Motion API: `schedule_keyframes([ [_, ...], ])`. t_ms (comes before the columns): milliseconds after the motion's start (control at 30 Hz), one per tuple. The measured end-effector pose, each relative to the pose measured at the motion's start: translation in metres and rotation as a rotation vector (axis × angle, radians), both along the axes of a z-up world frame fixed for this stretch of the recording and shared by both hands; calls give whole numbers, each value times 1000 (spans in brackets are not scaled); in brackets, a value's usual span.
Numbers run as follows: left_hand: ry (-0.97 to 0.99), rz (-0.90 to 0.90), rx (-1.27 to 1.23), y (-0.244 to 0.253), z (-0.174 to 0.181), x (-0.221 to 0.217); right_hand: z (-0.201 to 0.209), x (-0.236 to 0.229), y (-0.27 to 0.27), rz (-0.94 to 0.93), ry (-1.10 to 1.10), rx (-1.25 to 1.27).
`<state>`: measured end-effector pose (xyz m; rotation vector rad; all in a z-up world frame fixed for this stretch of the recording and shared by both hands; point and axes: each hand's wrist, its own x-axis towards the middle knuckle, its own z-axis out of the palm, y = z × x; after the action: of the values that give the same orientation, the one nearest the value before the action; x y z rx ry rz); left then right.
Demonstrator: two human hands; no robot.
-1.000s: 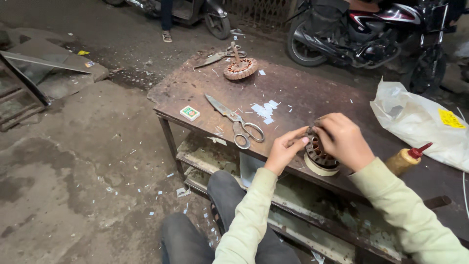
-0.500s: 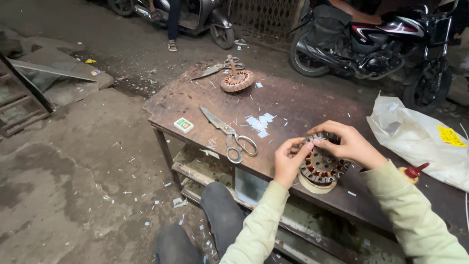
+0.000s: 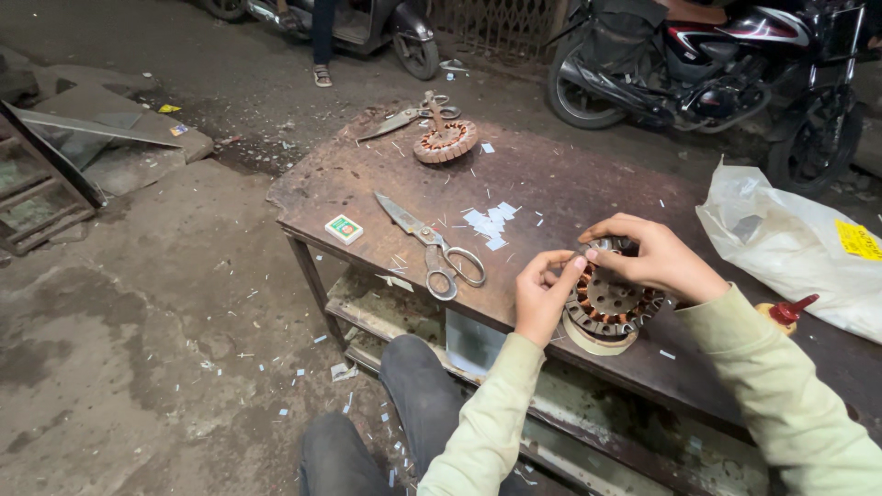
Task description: The person cuts small white rectangular pieces with scissors and inserts them into slots on a circular copper-wound motor stator. The person repeats this process multiple times, placing each piece into the stator slots.
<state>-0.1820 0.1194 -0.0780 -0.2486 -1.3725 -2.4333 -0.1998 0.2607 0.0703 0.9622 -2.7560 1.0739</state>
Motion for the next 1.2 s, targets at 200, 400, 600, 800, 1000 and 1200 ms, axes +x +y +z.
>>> schedule_keyframes([
  [200,-15,62,-60,1,1,0,-1,-1,-1,-47,-27,17],
  [400,27,-1,-17,-4,12,6,5,13,-7,-7,73,14],
  [600,153,339,-210,-34,23,32,2,79,-40,-217,832,82],
  [800,101,655,-706,-133,15,-35,-61,110,-106,-96,517,-140],
  [1000,92,541,-1564,-156,5,-146,-105,46,-184,-105,497,-118],
  [1200,-111,385,-1632,-134,-6,-160,-113,54,-191,-224,543,-54],
])
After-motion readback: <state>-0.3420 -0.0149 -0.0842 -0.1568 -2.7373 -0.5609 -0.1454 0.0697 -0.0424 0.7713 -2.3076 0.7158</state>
